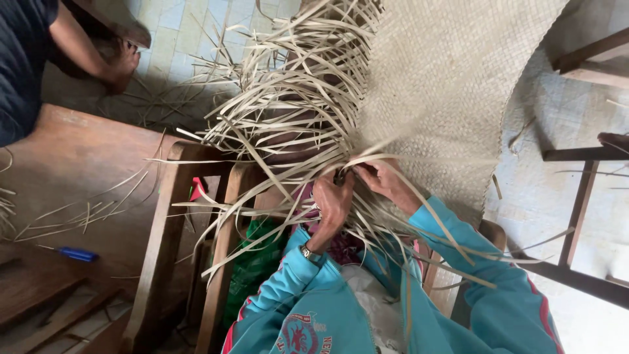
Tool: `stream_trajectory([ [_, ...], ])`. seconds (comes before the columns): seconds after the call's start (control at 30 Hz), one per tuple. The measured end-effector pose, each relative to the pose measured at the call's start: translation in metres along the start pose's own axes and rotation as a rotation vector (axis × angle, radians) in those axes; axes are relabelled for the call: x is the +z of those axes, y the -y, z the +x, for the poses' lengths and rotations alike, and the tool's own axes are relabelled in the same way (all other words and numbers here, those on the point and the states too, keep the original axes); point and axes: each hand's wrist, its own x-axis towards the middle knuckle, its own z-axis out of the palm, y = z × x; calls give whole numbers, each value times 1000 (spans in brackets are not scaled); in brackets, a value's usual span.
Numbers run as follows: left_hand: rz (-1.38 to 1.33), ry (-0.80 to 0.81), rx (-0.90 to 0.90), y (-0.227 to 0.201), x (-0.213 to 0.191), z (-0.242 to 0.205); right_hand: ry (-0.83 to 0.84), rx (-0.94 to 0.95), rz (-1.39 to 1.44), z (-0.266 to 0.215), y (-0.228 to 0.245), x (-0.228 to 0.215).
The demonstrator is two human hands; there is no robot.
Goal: Weave thin strips of dried plant material into a mat
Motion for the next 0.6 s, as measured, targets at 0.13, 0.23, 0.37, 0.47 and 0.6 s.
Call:
stream_trajectory([
  [0.13, 7, -29, 41, 8, 5, 8, 47, -85, -127, -5, -15, 3],
  [0.23, 46, 36, 30, 6, 1, 8, 1, -203, -266, -7, -41, 7],
  [0.37, 140, 116, 73, 10, 1, 18, -27, -155, 47, -1, -22, 2],
  [0.47, 195, 148, 97, 10, -2, 25, -44, -123, 220, 3, -16, -3],
  [0.6, 306, 182, 123, -2, -15, 23, 62, 233, 368, 2, 31, -32],
])
